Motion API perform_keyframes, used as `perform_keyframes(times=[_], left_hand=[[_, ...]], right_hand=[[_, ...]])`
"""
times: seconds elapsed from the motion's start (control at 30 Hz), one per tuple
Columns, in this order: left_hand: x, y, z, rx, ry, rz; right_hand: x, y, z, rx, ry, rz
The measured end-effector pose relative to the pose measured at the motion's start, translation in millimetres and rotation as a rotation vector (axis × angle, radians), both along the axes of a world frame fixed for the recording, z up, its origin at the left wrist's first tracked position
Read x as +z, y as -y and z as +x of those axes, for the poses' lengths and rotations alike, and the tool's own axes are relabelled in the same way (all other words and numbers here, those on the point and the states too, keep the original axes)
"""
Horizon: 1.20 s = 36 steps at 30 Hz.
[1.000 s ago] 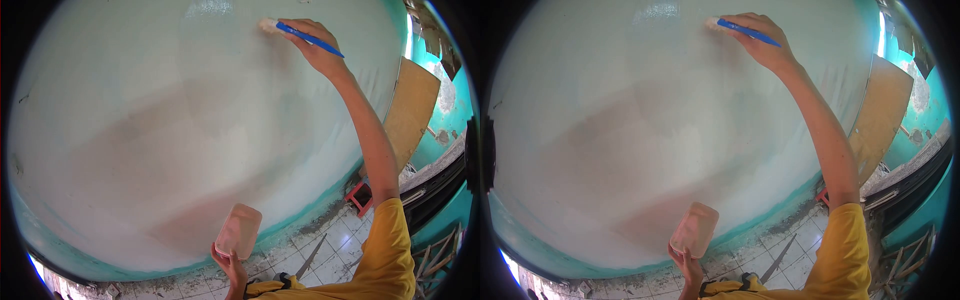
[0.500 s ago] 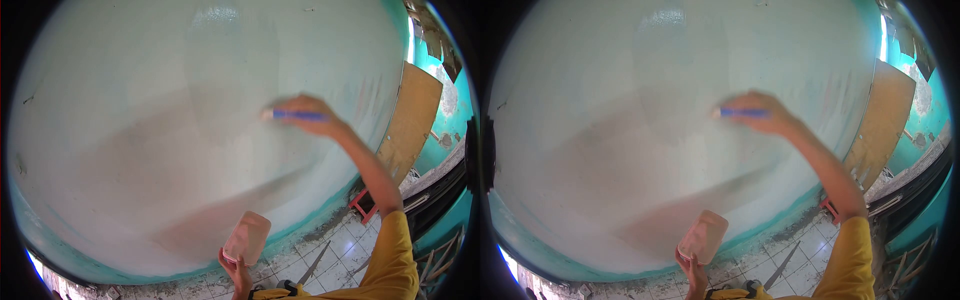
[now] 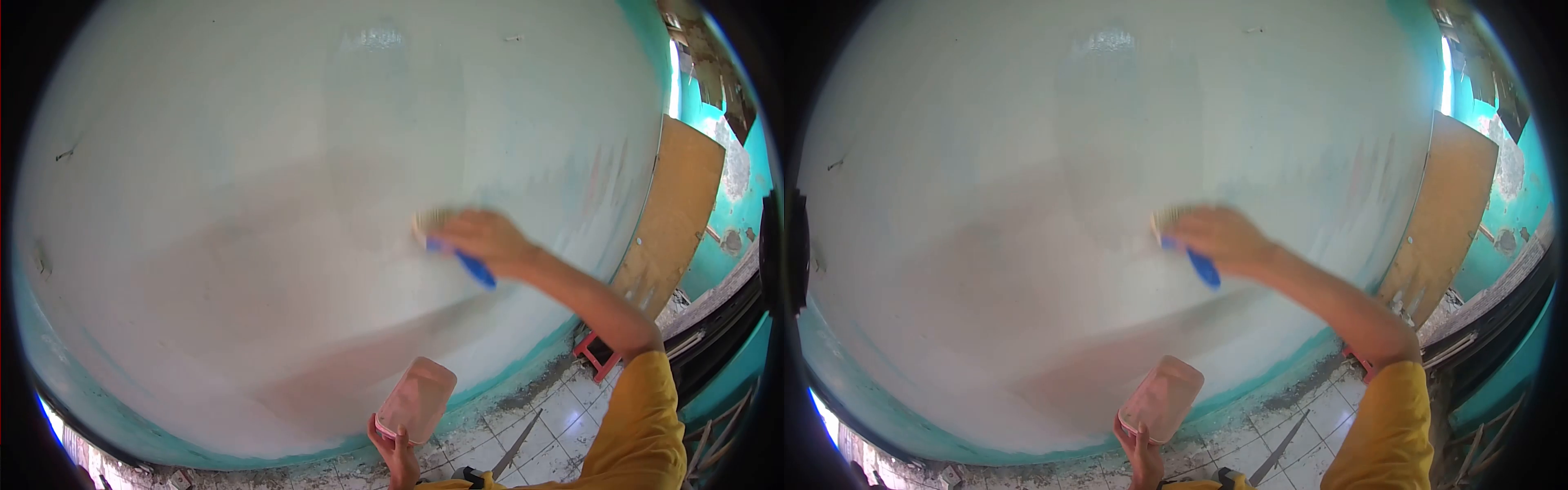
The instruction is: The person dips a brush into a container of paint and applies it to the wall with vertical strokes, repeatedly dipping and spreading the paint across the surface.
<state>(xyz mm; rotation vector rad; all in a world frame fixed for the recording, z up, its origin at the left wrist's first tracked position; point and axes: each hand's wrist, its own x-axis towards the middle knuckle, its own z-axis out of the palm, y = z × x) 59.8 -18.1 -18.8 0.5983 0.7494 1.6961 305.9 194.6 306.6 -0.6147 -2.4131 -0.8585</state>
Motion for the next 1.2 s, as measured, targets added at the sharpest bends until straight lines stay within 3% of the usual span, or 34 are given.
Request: perform_keyframes(times=[0.03,0.13,0.2,0.23,0.3,0.33,0.37,0.4,0.47,0.6,0.63,0.67,0.73,0.77,0.83,0.87,0.93,1.0,1.1,1.2], left_hand=[[1.3,-0.4,-1.2,0.002,-0.002,0.007],[1.0,-2.7,-6.2,0.014,-0.024,0.019],[-0.1,-6.0,-5.8,0.027,-0.043,0.027],[-1.4,-6.9,-6.2,0.037,-0.042,0.021],[-11.8,-5.5,-8.8,0.048,-0.042,0.018],[-22.8,-4.0,-12.2,0.068,-0.256,0.022],[-28.3,-4.9,-13.4,0.089,-0.469,0.025],[-18.7,-4.5,-12.8,0.091,-0.467,0.028],[9.4,0.1,-10.1,0.003,-0.175,-0.136],[0.7,-2.3,-7.2,0.097,-0.199,-0.067],[-16.4,-4.6,-8.5,0.135,-0.276,-0.025],[-26.2,-5.7,-9.5,0.172,-0.354,0.016],[-11.7,-4.6,-10.5,0.159,-0.232,-0.02],[-4.9,-4.4,-10.5,0.142,-0.114,-0.055],[-0.9,-3.2,-10.4,0.135,-0.112,-0.071],[-0.3,-2.0,-10.8,0.129,-0.109,-0.086],[-0.2,-0.3,-12.4,0.106,-0.097,-0.077],[3.4,-0.4,-12.0,0.084,-0.081,-0.062],[10.4,-1.4,-9.0,0.094,-0.078,-0.075],[11.9,1.3,-7.2,0.095,-0.13,-0.063]], right_hand=[[-20.7,9.0,-4.1,-0.123,0.085,-0.179],[-13.6,9.6,-3.4,-0.01,0.027,-0.268],[31.2,-10.2,1.8,0.043,-0.068,-0.196],[65.8,-12.1,-7.2,-0.134,-0.11,-0.281],[137.2,-29.9,-2.0,-0.198,-0.152,-0.056],[168.0,-24.6,-5.3,-0.161,-0.314,-0.048],[194.6,-29.2,-6.1,-0.161,-0.328,0.208],[207.2,-22.6,-11.7,-0.159,-0.327,0.211],[222.9,-10.4,-24.0,-0.155,-0.524,0.317],[148.0,-30.7,-23.5,-0.09,-0.327,0.453],[115.3,-19.3,-28.5,-0.191,-0.237,0.299],[78.0,-13.6,-30.1,-0.065,-0.226,0.261],[22.2,5.3,-35.0,-0.04,-0.085,-0.014],[9.4,13.8,-37.0,-0.041,-0.084,-0.014],[-5.7,24.9,-39.2,-0.161,0.096,-0.408],[-0.5,20.2,-37.4,-0.162,0.094,-0.41],[34.2,-5.0,-30.0,0.031,-0.061,-0.223],[94.7,-22.3,-25.5,-0.022,-0.268,-0.218],[190.5,-21.9,-23.8,-0.081,-0.372,0.148],[214.9,-7.2,-38.0,-0.082,-0.487,0.301]])
